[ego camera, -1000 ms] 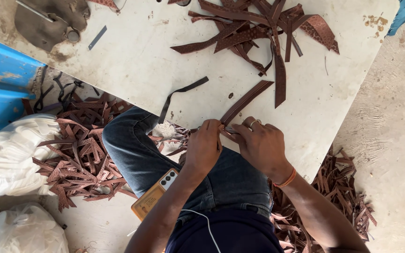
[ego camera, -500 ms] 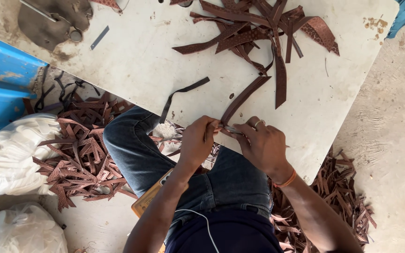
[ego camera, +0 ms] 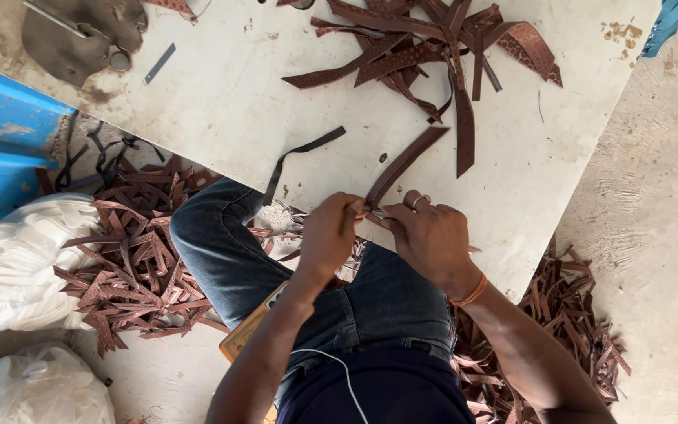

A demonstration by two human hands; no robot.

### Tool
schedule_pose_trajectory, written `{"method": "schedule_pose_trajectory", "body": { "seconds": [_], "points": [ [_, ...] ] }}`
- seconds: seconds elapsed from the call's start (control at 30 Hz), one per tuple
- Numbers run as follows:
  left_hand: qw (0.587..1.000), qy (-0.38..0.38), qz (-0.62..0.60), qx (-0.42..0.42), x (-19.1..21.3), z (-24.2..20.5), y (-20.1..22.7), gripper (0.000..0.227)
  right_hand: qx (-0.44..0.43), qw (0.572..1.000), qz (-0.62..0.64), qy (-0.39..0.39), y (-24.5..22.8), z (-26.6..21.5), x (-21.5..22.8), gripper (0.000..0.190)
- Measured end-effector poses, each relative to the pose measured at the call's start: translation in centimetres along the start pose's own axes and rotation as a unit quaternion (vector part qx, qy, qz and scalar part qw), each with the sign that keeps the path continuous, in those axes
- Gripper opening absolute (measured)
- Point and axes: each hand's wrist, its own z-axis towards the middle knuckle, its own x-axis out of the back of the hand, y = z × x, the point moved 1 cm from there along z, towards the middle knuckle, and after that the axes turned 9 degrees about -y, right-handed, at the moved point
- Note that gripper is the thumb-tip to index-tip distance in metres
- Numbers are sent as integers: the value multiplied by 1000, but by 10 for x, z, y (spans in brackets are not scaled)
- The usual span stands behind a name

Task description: The person trims excess material from brown leather strips using a small blade.

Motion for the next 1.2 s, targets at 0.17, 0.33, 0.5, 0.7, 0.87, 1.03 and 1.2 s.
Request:
{"method": "schedule_pose_trajectory", "body": {
  "seconds": [0.17,0.33,0.5,0.7,0.87,1.03,1.2],
  "points": [
    [970,-64,-233,37,5,8,-23,22,-27,999,41,-16,16,-4,-2,12],
    [979,-59,-195,13,4,6,-17,26,-34,994,100,21,11,-7,13,23],
    [985,-36,-167,27,4,2,2,26,-25,996,83,22,3,-5,-3,20],
    [987,-25,-156,39,5,1,-1,27,-36,995,88,8,4,-5,-12,21],
    [985,-43,-164,34,1,2,-14,27,-32,994,102,19,5,-4,-11,22],
    [986,-47,-152,47,4,3,-5,27,-35,994,99,26,3,-1,-13,19],
    [957,-59,-270,91,2,4,-29,25,-43,994,103,11,10,-2,-14,15]
  ]
}}
